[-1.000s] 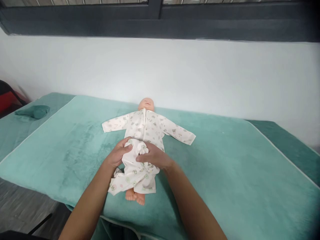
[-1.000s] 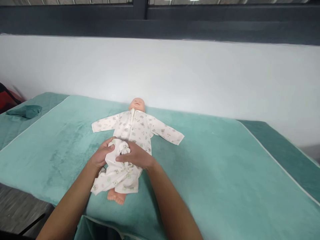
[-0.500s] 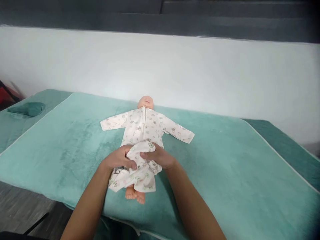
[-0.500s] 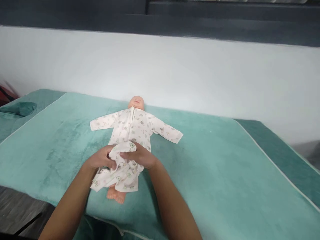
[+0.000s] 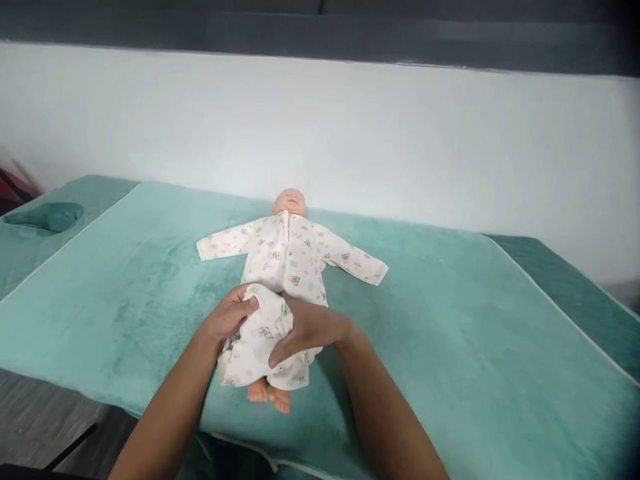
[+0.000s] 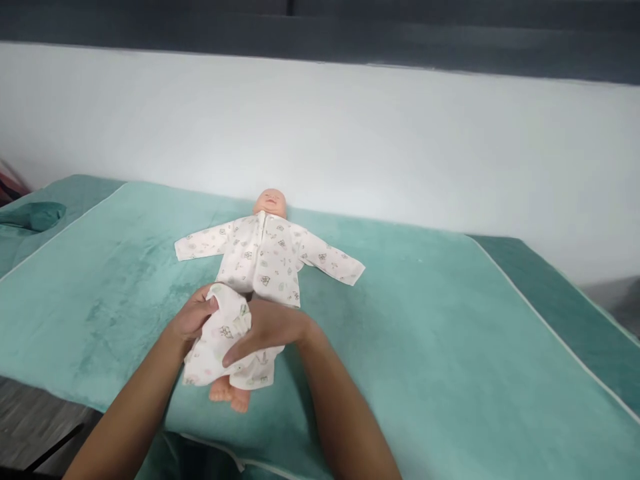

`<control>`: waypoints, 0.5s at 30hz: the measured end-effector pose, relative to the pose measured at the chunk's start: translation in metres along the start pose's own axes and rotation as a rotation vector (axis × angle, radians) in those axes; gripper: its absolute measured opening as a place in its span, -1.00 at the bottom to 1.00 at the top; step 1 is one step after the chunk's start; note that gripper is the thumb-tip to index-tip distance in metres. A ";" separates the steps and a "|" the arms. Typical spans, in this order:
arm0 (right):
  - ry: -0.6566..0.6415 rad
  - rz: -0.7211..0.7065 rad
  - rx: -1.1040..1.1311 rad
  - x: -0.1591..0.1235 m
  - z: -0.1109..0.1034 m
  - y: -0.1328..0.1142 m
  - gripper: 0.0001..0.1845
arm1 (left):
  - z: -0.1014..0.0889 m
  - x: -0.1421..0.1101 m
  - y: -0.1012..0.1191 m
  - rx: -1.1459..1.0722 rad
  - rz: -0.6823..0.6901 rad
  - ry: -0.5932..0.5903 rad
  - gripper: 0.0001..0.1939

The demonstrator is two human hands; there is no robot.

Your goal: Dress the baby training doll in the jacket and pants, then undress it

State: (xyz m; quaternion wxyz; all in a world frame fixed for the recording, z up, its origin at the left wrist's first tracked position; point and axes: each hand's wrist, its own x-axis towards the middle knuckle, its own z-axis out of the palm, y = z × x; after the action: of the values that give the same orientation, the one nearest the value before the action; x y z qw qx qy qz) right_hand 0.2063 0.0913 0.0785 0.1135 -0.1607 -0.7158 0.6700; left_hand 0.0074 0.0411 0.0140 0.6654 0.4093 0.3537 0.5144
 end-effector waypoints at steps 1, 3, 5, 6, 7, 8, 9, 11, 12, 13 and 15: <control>-0.042 0.023 -0.098 -0.001 0.000 -0.002 -0.63 | 0.000 -0.001 0.001 0.035 -0.016 0.002 -0.49; -0.093 0.038 -0.168 -0.002 -0.001 -0.001 -0.66 | 0.001 -0.003 0.004 0.109 -0.039 -0.009 -0.51; -0.041 -0.029 -0.018 -0.003 -0.004 0.006 -0.60 | 0.005 -0.006 0.009 0.171 -0.033 -0.010 -0.52; -0.016 -0.070 0.089 -0.004 -0.005 0.010 -0.58 | 0.008 -0.007 0.012 0.192 -0.031 -0.014 -0.51; 0.009 -0.102 0.189 -0.004 -0.006 0.015 -0.59 | 0.011 -0.008 0.015 0.205 -0.035 -0.026 -0.50; 0.034 -0.120 0.269 -0.004 -0.006 0.020 -0.62 | 0.013 -0.009 0.018 0.218 -0.049 -0.046 -0.48; 0.064 -0.125 0.323 -0.004 -0.006 0.025 -0.64 | 0.015 -0.009 0.020 0.239 -0.068 -0.071 -0.48; 0.130 -0.118 0.381 -0.004 -0.005 0.033 -0.61 | 0.015 -0.008 0.023 0.312 -0.108 -0.114 -0.54; 0.162 -0.119 0.399 -0.003 -0.004 0.036 -0.58 | 0.014 -0.007 0.022 0.347 -0.125 -0.124 -0.58; 0.186 -0.125 0.411 -0.002 -0.003 0.038 -0.55 | 0.012 -0.006 0.021 0.363 -0.137 -0.124 -0.62; 0.220 -0.130 0.413 -0.001 -0.002 0.039 -0.50 | 0.010 -0.003 0.017 0.306 -0.119 -0.085 -0.62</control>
State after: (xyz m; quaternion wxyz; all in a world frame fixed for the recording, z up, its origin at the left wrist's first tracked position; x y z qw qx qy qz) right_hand 0.2109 0.0949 0.0400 0.2643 -0.1597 -0.5557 0.7719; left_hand 0.0092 0.0383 0.0334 0.6388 0.5058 0.4229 0.3965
